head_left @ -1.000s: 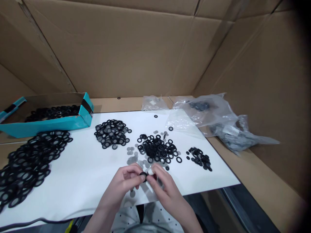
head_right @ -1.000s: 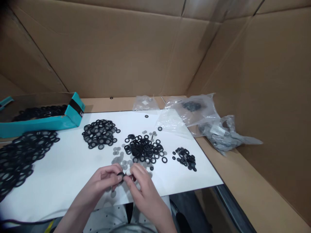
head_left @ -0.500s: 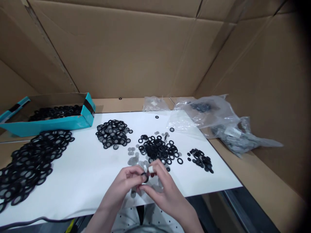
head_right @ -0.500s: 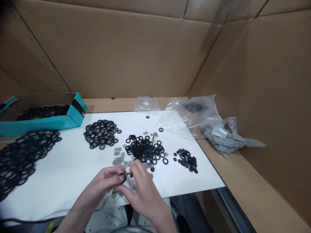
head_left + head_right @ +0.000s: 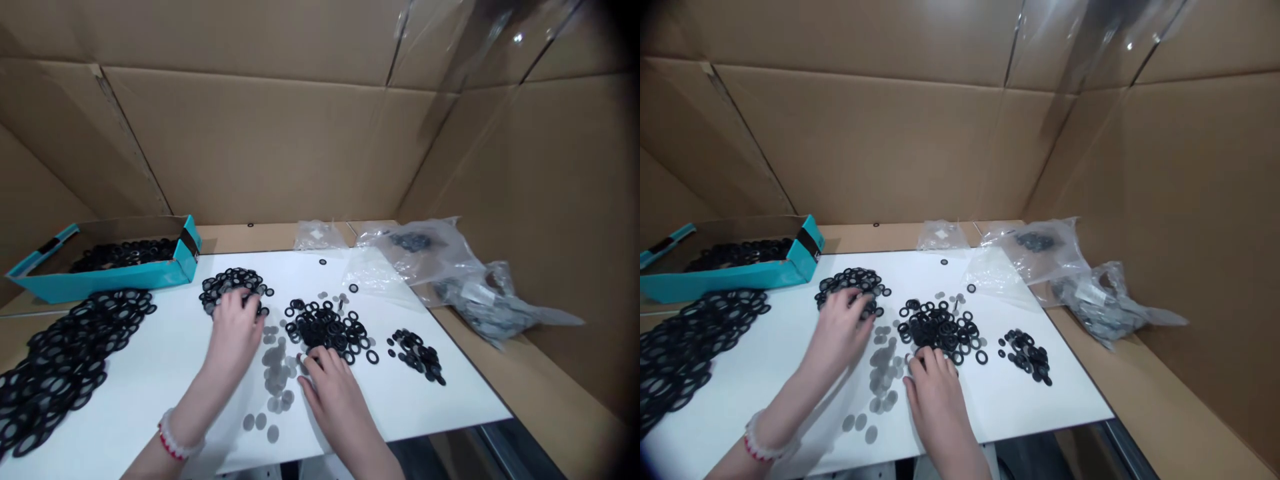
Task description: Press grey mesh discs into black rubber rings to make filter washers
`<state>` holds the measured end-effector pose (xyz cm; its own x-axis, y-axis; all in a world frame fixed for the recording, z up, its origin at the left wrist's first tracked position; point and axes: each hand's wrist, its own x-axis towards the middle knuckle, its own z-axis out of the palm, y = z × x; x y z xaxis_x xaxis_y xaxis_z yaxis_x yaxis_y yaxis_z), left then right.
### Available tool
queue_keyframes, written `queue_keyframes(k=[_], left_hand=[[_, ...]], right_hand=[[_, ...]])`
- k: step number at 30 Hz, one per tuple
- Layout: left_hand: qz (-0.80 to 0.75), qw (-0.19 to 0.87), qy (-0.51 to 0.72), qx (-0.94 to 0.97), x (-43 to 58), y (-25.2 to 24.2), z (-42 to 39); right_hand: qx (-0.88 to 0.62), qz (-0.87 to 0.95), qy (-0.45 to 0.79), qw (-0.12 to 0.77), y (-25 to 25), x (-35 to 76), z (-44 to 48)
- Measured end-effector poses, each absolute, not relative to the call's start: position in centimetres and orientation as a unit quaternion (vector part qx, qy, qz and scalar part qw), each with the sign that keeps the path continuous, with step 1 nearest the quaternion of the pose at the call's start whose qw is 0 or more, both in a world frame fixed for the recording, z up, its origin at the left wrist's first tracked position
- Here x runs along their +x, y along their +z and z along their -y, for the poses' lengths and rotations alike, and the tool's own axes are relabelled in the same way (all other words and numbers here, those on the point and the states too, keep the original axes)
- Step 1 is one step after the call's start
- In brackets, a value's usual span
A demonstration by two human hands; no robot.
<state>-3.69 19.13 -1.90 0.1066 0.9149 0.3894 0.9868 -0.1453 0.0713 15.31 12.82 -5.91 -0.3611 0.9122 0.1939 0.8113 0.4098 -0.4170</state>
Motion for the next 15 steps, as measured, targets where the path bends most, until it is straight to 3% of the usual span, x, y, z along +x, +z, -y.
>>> queue_keyframes(k=[9, 15], left_hand=[[0.533, -0.034, -0.147, -0.833, -0.4, -3.5, -19.8], [0.526, -0.143, -0.224, -0.808, -2.0, -2.4, -19.9]], right_hand=[[-0.535, 0.808, 0.145, 0.200, -5.6, 15.6, -13.4], [-0.526, 0.777, 0.238, 0.250, -5.5, 16.2, -13.5]])
